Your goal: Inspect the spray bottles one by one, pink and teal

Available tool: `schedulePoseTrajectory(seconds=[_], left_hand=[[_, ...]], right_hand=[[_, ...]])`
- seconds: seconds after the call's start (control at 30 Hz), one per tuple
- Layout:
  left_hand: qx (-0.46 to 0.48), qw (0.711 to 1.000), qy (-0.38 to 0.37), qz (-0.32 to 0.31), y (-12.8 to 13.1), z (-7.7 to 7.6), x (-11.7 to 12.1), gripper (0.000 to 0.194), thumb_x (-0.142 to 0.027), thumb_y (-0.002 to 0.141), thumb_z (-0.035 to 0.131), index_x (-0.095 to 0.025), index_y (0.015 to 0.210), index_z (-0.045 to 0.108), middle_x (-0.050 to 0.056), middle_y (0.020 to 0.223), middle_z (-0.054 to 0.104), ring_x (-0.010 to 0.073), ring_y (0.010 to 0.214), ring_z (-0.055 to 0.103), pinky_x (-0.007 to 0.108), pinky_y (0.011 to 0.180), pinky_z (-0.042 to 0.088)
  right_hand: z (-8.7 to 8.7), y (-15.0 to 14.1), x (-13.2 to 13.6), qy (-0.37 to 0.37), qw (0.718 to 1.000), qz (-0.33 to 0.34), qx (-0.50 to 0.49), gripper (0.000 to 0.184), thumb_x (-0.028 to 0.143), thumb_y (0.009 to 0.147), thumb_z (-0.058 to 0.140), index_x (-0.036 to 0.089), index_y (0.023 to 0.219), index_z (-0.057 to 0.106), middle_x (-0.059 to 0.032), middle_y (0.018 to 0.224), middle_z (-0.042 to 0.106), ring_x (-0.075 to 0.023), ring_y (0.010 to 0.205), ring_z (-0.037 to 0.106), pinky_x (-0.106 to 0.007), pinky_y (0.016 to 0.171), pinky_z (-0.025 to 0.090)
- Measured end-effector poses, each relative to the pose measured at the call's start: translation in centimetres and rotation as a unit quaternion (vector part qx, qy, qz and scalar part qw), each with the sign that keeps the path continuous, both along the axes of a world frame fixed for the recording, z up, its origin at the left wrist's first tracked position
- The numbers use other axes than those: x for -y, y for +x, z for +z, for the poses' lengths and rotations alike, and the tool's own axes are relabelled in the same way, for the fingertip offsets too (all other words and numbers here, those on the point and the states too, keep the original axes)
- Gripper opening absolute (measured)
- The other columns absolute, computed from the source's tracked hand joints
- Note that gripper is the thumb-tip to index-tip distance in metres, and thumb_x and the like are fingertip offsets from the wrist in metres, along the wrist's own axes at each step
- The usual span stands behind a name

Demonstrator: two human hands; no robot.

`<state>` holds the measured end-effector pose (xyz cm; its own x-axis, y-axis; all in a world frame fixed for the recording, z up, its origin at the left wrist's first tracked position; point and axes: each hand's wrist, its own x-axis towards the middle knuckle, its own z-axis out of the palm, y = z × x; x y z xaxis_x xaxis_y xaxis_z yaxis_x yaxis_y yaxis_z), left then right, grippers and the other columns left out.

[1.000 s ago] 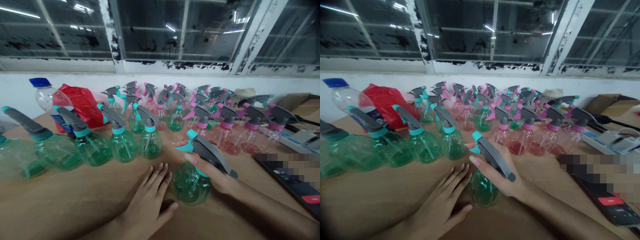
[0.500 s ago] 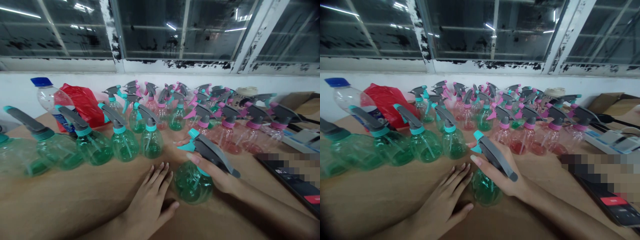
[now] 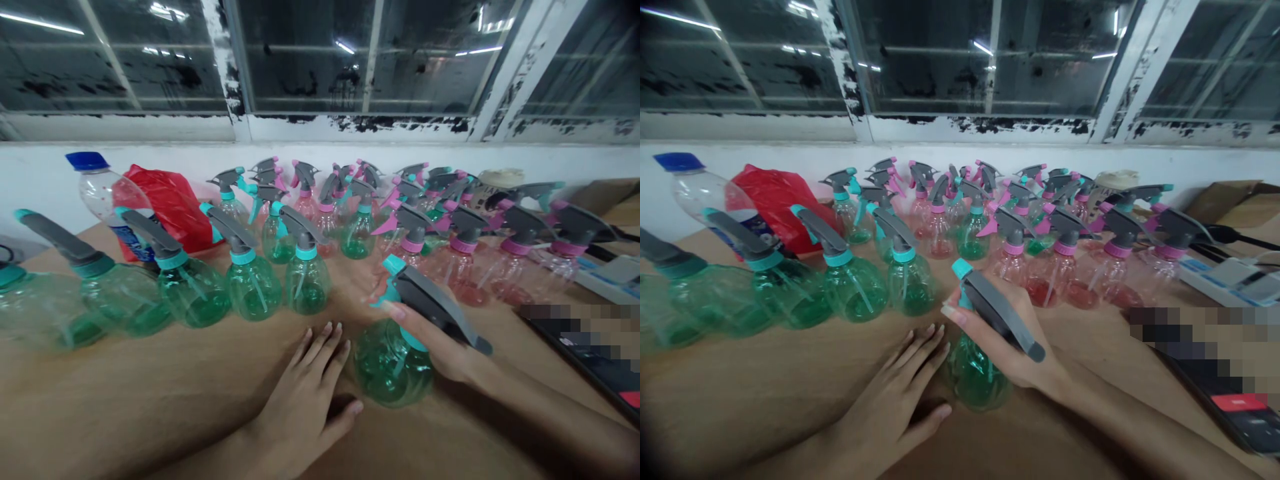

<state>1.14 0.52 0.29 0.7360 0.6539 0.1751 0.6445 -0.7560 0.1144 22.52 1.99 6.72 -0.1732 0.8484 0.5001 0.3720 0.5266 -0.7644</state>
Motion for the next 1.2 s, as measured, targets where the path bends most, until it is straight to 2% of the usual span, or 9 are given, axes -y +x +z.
schedulePoseTrajectory(seconds=[0.07,0.13,0.23,0.33,0.43,0.83,1.2], left_hand=[[0.006,1.000,0.003,0.000,0.0,0.0,0.0,0.063,-0.050,0.094,0.046,-0.011,0.142,0.034,0.012,0.150,0.028,0.0273,0.139,0.019,0.048,0.111,0.023],[0.006,1.000,0.006,0.000,0.0,0.0,0.1,0.062,-0.050,0.095,0.046,-0.010,0.142,0.034,0.012,0.150,0.028,0.0273,0.139,0.020,0.048,0.111,0.023],[-0.005,1.000,0.010,0.000,0.0,0.0,0.1,0.062,-0.050,0.095,0.044,-0.010,0.142,0.034,0.013,0.150,0.026,0.0273,0.139,0.020,0.048,0.111,0.024],[-0.015,1.000,0.014,0.000,0.0,0.0,0.1,0.063,-0.051,0.096,0.042,-0.009,0.142,0.034,0.013,0.150,0.025,0.0271,0.139,0.019,0.048,0.111,0.024],[-0.021,1.000,0.016,0.002,0.1,0.1,0.0,0.063,-0.051,0.095,0.043,-0.010,0.142,0.034,0.013,0.150,0.025,0.0265,0.139,0.019,0.047,0.111,0.024],[-0.014,1.000,0.015,-0.001,0.0,-0.1,0.0,0.064,-0.050,0.095,0.044,-0.009,0.143,0.033,0.013,0.151,0.024,0.0276,0.139,0.019,0.049,0.110,0.025],[-0.011,1.000,0.012,0.001,0.1,0.1,0.0,0.063,-0.050,0.094,0.046,-0.010,0.142,0.034,0.013,0.150,0.026,0.0274,0.138,0.021,0.048,0.111,0.024]], right_hand=[[0.5,-0.1,0.2,0.000,1.000,-0.020,0.012,0.021,0.042,0.089,0.051,0.028,0.080,0.063,0.0009,0.066,0.062,-0.0166,0.059,0.062,-0.029,0.052,0.049],[1.0,-0.1,0.3,-0.007,1.000,-0.016,0.011,0.021,0.042,0.088,0.053,0.027,0.076,0.061,0.0017,0.062,0.060,-0.0157,0.055,0.059,-0.029,0.051,0.048],[1.4,-0.2,0.4,-0.007,1.000,0.009,-0.017,0.013,0.038,0.086,0.057,0.027,0.090,0.063,0.0005,0.077,0.067,-0.0186,0.068,0.064,-0.033,0.065,0.053],[1.2,-0.2,0.4,-0.019,0.999,0.021,-0.037,0.019,0.034,0.085,0.059,0.028,0.102,0.062,-0.0002,0.094,0.068,-0.0206,0.085,0.066,-0.035,0.078,0.052],[0.9,-0.2,0.3,-0.039,0.998,0.038,-0.039,0.020,0.032,0.087,0.057,0.026,0.106,0.059,-0.0011,0.098,0.067,-0.0206,0.090,0.064,-0.036,0.083,0.050],[0.8,0.0,0.4,-0.051,0.998,0.034,-0.031,0.022,0.036,0.087,0.056,0.027,0.107,0.059,-0.0014,0.095,0.065,-0.0209,0.085,0.063,-0.037,0.081,0.049],[1.0,-0.1,0.3,-0.045,0.997,0.048,-0.038,0.021,0.032,0.087,0.057,0.026,0.107,0.058,-0.0023,0.105,0.065,-0.0208,0.097,0.062,-0.037,0.089,0.047]])
